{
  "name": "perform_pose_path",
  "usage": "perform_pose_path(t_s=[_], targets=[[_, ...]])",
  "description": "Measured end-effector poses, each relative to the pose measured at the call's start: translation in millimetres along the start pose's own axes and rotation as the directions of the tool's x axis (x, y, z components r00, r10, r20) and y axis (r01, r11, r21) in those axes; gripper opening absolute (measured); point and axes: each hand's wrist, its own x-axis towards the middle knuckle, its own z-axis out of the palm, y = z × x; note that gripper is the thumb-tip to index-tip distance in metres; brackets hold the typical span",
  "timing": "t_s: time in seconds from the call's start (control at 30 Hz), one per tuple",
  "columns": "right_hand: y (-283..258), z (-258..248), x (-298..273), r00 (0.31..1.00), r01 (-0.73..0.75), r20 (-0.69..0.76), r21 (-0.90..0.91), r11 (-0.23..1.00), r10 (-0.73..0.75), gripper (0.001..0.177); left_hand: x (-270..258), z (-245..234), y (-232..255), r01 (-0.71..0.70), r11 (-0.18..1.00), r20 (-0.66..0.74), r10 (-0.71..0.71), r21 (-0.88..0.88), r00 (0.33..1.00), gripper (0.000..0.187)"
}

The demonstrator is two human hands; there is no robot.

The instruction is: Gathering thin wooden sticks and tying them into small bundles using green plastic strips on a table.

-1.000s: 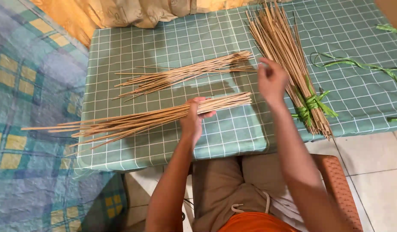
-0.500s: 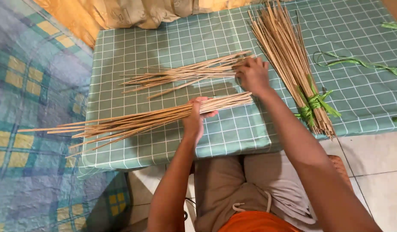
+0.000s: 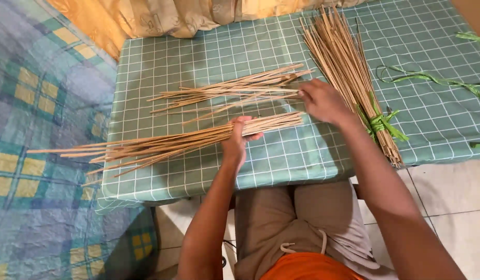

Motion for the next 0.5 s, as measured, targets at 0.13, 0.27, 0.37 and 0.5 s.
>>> perform_pose_path(t_s=[0.13, 0.27, 0.37, 0.5], targets=[[8, -8, -13, 0.999, -0.014, 0.047, -0.037, 0.999, 0.016, 0.019, -7, 2, 5, 0.003, 1.0, 0.001, -0.003, 0.001, 1.0, 0.033], [17, -20, -20, 0.998, -0.041, 0.048, 0.008, 0.999, 0.04, 0.02, -12, 9, 13, 0.004, 0.999, 0.016, -0.005, 0.034, 1.0, 0.033], [10, -38, -27, 0.998, -0.015, -0.053, 0.02, 1.0, 0.016, 0.017, -3, 1, 0, -0.011, 1.0, 0.021, 0.011, 0.008, 1.0, 0.031], [34, -23, -38, 0.977, -0.136, -0.16, 0.062, 0.989, 0.144, 0.021, -7, 3, 0, -0.012, 1.0, 0.07, 0.012, -0.002, 0.997, 0.032]])
